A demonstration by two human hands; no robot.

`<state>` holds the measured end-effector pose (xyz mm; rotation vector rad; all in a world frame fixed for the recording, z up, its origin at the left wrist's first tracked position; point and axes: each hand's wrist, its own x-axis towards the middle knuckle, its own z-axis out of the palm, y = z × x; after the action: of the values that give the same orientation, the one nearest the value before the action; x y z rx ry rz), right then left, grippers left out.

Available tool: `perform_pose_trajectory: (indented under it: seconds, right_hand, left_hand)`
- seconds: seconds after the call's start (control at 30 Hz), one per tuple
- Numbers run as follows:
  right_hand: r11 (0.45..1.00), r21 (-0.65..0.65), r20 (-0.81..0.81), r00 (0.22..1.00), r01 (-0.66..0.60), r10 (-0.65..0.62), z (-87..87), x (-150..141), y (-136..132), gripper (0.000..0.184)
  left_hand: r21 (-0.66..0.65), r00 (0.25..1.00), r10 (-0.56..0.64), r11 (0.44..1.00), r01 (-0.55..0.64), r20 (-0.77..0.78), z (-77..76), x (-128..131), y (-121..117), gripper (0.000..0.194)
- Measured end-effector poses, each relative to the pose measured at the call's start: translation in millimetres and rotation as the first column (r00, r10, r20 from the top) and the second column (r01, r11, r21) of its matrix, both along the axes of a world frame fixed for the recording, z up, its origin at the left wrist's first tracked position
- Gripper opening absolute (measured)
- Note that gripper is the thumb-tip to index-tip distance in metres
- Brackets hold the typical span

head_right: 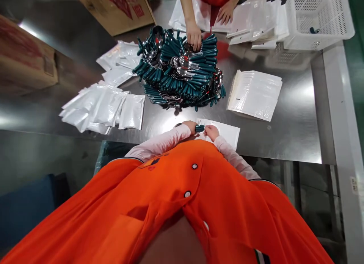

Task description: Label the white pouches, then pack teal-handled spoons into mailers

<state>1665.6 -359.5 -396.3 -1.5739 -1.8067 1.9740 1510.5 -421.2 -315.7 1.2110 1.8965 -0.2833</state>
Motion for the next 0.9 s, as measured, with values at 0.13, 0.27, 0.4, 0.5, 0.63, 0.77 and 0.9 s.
perform_pose_trajectory:
  seconds: [0.13, 0.27, 0.4, 0.5, 0.63, 0.77, 0.9]
  right_hand:
    - [0.977, 0.213, 0.051, 0.999, -0.023, 0.012, 5.1, 3.7, 0.0, 0.015]
    - [0.741, 0.576, 0.084, 0.927, -0.345, 0.367, 23.7, 1.4, 3.0, 0.021]
    - [0.605, 0.662, 0.085, 0.846, -0.442, 0.526, 41.3, -0.1, 7.1, 0.028]
    - [0.599, 0.700, 0.048, 0.863, -0.389, 0.503, 52.8, -0.8, 11.3, 0.029]
    - [0.595, 0.726, -0.025, 0.851, -0.345, 0.525, 70.6, -10.1, 10.1, 0.030]
    - [0.606, 0.717, -0.065, 0.831, -0.346, 0.552, 92.9, -22.8, -5.2, 0.031]
    - [0.595, 0.675, -0.060, 0.771, -0.436, 0.633, 123.1, -28.7, 7.7, 0.034]
  left_hand:
    - [-0.053, 0.999, 0.036, 0.998, -0.038, -0.039, 8.9, 14.9, 11.2, 0.035]
    - [-0.064, 0.996, 0.070, 0.995, -0.073, -0.048, 17.4, 21.2, 18.0, 0.034]
    - [0.086, 0.989, 0.122, 0.990, -0.114, -0.088, 29.3, 16.4, 3.7, 0.069]
    - [0.231, 0.981, 0.141, 0.967, -0.108, -0.132, 39.9, 8.3, -9.0, 0.091]
    - [0.316, 0.989, 0.026, 0.949, 0.021, -0.143, 51.1, -7.7, -7.8, 0.083]
    - [0.180, 0.985, -0.125, 0.973, 0.145, -0.117, 57.5, -23.7, 7.1, 0.041]
    - [0.129, 0.970, -0.163, 0.974, 0.188, -0.182, 69.0, -29.8, 9.2, 0.042]
